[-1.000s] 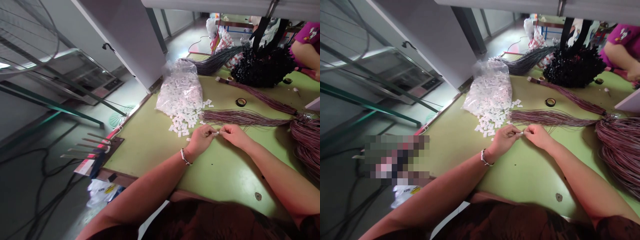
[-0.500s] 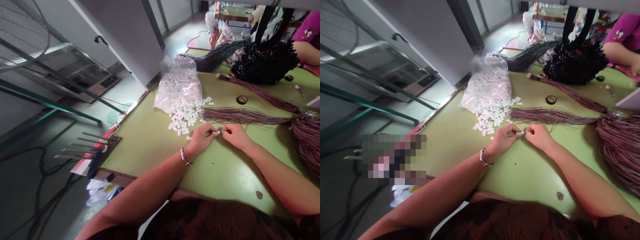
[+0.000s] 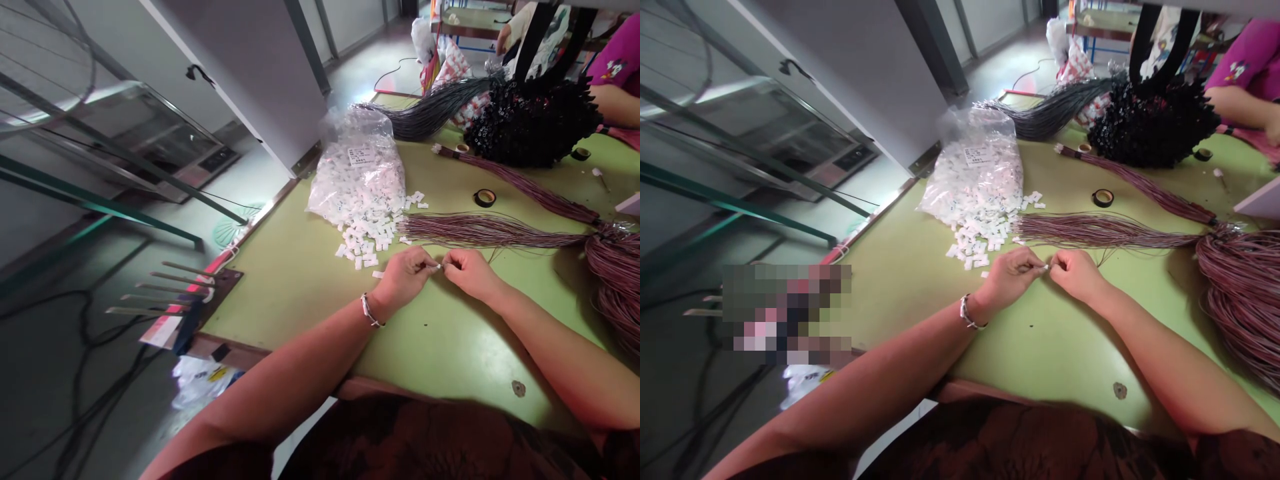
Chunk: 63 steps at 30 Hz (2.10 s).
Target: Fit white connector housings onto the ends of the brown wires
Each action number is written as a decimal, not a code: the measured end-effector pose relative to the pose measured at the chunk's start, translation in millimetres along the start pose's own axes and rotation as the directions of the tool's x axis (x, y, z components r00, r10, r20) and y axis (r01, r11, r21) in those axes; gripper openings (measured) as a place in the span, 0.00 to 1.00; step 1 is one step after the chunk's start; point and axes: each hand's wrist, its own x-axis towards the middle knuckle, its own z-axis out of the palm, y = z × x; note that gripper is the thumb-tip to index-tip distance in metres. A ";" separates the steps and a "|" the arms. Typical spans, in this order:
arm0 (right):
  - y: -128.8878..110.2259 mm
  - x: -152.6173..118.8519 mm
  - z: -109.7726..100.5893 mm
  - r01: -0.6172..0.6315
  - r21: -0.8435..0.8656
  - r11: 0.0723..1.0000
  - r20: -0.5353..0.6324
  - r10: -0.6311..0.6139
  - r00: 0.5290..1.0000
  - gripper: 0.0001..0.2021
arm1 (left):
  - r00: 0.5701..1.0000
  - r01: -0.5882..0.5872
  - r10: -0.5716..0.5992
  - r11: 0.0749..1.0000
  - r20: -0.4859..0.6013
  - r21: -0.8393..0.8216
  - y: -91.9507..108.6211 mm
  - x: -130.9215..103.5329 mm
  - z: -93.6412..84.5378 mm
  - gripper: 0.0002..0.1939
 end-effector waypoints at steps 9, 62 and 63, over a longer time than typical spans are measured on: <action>-0.2 -1.6 -2.4 0.019 -0.128 0.992 0.022 -0.016 1.000 0.07 | 0.996 0.074 -0.076 0.997 0.037 0.031 4.0 -4.2 2.4 0.06; -16.4 14.1 8.1 0.187 -0.161 0.969 -0.171 -0.214 0.962 0.07 | 0.859 0.505 -0.469 0.718 0.204 -0.479 11.1 6.6 -39.7 0.12; -16.1 13.9 7.8 0.187 -0.176 0.966 -0.167 -0.217 0.962 0.07 | 0.857 0.510 -0.470 0.718 0.210 -0.474 12.0 6.8 -39.3 0.12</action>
